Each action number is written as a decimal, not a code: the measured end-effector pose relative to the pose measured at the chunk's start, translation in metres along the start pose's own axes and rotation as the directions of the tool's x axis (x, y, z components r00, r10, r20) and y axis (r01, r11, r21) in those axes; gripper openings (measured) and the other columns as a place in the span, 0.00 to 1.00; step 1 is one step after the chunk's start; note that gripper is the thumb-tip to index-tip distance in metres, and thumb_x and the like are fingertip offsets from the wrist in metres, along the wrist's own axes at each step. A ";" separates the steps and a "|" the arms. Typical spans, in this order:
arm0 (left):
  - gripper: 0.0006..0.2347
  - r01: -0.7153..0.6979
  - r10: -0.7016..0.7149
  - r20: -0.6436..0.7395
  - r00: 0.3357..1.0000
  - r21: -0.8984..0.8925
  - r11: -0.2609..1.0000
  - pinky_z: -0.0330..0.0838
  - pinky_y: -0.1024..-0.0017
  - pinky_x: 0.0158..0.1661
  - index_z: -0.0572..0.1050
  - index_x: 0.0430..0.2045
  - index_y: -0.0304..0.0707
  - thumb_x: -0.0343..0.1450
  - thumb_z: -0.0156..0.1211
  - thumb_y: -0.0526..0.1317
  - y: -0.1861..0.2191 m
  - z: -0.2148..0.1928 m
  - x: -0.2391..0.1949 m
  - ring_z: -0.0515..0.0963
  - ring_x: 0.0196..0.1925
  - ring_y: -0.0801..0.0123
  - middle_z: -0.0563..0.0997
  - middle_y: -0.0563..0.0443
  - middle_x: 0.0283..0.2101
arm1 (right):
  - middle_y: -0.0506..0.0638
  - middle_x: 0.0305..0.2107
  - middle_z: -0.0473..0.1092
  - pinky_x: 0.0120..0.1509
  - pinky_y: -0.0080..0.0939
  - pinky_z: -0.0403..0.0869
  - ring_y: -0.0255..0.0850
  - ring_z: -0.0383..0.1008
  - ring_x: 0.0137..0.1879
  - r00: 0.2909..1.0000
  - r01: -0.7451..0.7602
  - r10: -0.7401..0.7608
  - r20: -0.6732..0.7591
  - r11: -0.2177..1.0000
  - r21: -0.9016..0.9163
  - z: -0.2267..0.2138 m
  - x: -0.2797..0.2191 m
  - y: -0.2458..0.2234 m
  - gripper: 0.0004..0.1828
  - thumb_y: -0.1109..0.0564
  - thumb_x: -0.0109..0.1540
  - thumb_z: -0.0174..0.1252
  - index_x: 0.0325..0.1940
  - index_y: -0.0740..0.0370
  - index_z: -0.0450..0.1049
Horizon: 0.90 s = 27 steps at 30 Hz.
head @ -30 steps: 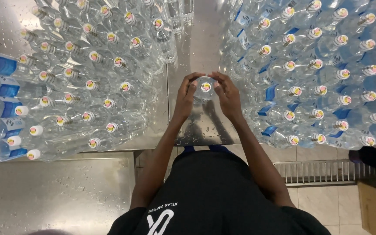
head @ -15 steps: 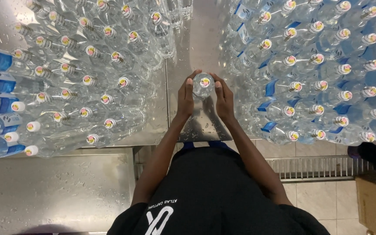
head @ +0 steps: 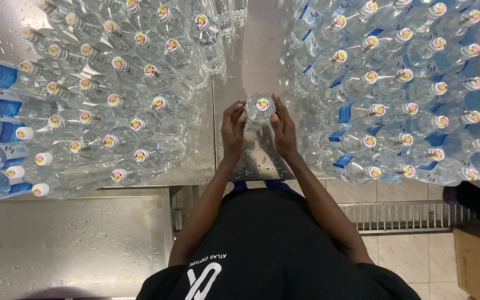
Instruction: The person repeatedly picks up water bottles from a metal table, applies a small paper label to the cap, and places the bottle back among many others. The process is repeated continuously throughout the clip.
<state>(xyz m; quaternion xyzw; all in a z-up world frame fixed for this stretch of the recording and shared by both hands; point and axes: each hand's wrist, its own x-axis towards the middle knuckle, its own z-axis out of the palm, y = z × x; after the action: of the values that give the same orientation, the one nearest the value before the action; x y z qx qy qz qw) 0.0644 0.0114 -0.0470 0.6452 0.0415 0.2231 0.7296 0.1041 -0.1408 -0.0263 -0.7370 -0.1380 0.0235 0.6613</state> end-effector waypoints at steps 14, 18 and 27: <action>0.05 -0.234 0.228 0.058 0.972 0.305 0.923 0.81 0.54 0.58 0.72 0.44 0.35 0.84 0.47 0.34 -0.016 -0.010 0.006 0.80 0.61 0.44 0.73 0.45 0.54 | 0.64 0.80 0.54 0.86 0.67 0.55 0.64 0.55 0.83 0.996 0.028 -0.033 0.085 0.998 0.050 -0.005 -0.005 0.031 0.40 0.36 0.77 0.50 0.87 0.58 0.53; 0.04 -0.200 0.197 0.043 0.979 0.335 0.921 0.82 0.52 0.57 0.67 0.43 0.35 0.83 0.43 0.29 -0.018 -0.007 0.006 0.77 0.59 0.40 0.66 0.48 0.51 | 0.60 0.83 0.49 0.88 0.62 0.54 0.63 0.50 0.85 0.992 0.033 -0.033 0.122 0.999 0.002 -0.007 -0.006 0.030 0.60 0.41 0.65 0.76 0.90 0.55 0.46; 0.05 -0.133 0.127 0.040 0.991 0.275 0.952 0.79 0.50 0.56 0.62 0.44 0.37 0.86 0.38 0.37 -0.034 -0.014 0.011 0.75 0.61 0.39 0.63 0.48 0.49 | 0.64 0.66 0.67 0.78 0.65 0.68 0.65 0.69 0.73 0.998 0.010 0.004 0.061 0.975 -0.223 0.007 0.001 0.085 0.52 0.49 0.59 0.83 0.79 0.63 0.61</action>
<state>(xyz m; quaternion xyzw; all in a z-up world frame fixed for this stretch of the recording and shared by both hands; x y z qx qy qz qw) 0.0784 0.0256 -0.0791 0.7447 0.0219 0.2555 0.6161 0.1179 -0.1412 -0.1103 -0.8052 -0.1612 0.0293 0.5699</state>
